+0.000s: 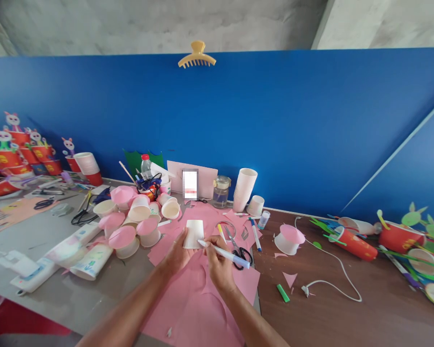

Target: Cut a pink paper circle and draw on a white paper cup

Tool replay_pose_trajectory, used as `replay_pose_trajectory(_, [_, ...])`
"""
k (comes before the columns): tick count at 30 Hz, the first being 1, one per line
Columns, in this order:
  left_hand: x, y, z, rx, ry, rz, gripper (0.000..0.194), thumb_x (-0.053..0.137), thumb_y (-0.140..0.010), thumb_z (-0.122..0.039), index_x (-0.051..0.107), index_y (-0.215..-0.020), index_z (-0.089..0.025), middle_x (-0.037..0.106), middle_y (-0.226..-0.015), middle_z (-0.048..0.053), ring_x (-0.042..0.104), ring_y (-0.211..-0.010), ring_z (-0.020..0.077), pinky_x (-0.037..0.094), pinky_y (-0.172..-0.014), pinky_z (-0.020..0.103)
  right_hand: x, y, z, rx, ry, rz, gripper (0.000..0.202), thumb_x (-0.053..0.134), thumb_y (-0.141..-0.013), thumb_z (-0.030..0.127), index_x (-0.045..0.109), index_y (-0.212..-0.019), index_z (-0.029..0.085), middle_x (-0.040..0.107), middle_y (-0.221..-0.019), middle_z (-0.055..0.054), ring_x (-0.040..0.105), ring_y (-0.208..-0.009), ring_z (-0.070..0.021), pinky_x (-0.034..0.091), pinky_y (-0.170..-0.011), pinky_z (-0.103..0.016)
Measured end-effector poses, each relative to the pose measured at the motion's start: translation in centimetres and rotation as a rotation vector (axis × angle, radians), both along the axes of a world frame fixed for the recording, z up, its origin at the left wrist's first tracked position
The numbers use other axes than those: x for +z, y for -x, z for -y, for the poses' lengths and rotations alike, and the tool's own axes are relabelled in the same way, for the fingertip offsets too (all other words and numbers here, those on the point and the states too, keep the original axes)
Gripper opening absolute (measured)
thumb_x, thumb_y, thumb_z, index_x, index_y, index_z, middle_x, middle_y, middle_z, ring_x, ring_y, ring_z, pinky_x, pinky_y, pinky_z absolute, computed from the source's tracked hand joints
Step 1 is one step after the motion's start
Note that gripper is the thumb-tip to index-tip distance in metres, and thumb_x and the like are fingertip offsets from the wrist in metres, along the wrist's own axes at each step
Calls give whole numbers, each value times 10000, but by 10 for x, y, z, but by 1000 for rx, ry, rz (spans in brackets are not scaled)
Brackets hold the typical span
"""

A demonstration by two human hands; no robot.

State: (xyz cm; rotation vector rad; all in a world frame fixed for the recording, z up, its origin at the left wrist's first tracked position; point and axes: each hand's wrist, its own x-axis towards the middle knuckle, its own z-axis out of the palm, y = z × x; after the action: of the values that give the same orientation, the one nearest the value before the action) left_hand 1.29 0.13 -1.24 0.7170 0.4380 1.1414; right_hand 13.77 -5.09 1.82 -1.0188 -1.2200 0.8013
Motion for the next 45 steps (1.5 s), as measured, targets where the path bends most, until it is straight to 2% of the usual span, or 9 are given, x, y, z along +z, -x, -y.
replay_pose_trajectory(3, [1, 0, 1, -17, -14, -2, 466, 472, -869, -525, 662, -885, -100, 659, -811, 103, 600, -875, 257, 432, -803, 366, 1, 0, 1, 3, 9, -21, 199, 543, -838, 372, 566, -728, 208, 501, -584, 20, 492, -558, -145, 423, -547, -259])
replay_pose_trajectory(9, [0, -1, -1, 63, 79, 7, 413, 566, -820, -511, 647, -919, -118, 650, -854, 84, 590, -832, 210, 453, -774, 345, -4, 0, -4, -50, -12, -49, 248, 520, -861, 424, 553, -752, 203, 522, -636, 8, 499, -609, -151, 432, -591, -266])
replay_pose_trajectory(15, [2, -1, 1, 52, 50, 5, 419, 504, -861, -507, 646, -937, -120, 660, -867, 93, 597, -870, 229, 444, -794, 349, -4, 1, -3, -53, 3, -33, 229, 530, -845, 396, 547, -718, 206, 520, -621, 10, 490, -583, -148, 413, -558, -260])
replay_pose_trajectory(20, [2, -1, 0, -3, 18, -17, 468, 496, -844, -552, 652, -875, -111, 676, -814, 100, 617, -872, 245, 448, -815, 365, -1, 1, 0, 7, 23, -57, 212, 549, -824, 384, 560, -697, 215, 495, -563, 32, 485, -551, -142, 413, -551, -257])
replay_pose_trajectory(27, [0, 0, -2, -34, 73, 65, 438, 517, -854, -504, 650, -996, -111, 686, -940, 99, 617, -906, 226, 443, -866, 352, -6, 0, -5, -91, 7, -91, 365, 438, -908, 487, 555, -701, 210, 569, -690, -10, 543, -711, -168, 443, -725, -299])
replay_pose_trajectory(30, [0, 1, -2, -19, 64, 60, 419, 541, -843, -501, 646, -984, -120, 682, -927, 87, 614, -892, 217, 429, -880, 357, -10, -1, -8, -94, 6, -68, 345, 420, -922, 483, 587, -804, 206, 588, -745, -19, 545, -734, -170, 441, -729, -306])
replay_pose_trajectory(35, [1, 1, -1, 47, -70, -50, 409, 516, -858, -502, 645, -915, -118, 666, -886, 83, 590, -901, 221, 408, -884, 356, -11, -1, -7, -81, -42, 9, 326, 420, -926, 465, 615, -904, 203, 584, -752, -25, 534, -723, -175, 443, -717, -317])
replay_pose_trajectory(40, [4, -4, 3, -6, -124, -79, 531, 390, -887, -570, 648, -910, -106, 664, -859, 107, 596, -878, 234, 421, -862, 376, -10, -2, -5, -50, -38, 14, 310, 438, -921, 445, 623, -914, 196, 618, -801, -49, 538, -708, -178, 451, -678, -313])
replay_pose_trajectory(45, [-6, -6, -1, 4, -78, -86, 592, 418, -832, -652, 634, -907, -107, 662, -859, 117, 602, -852, 235, 434, -834, 384, -4, 2, -2, -54, 23, -89, 282, 492, -881, 468, 593, -823, 210, 551, -634, -9, 506, -614, -172, 447, -620, -305])
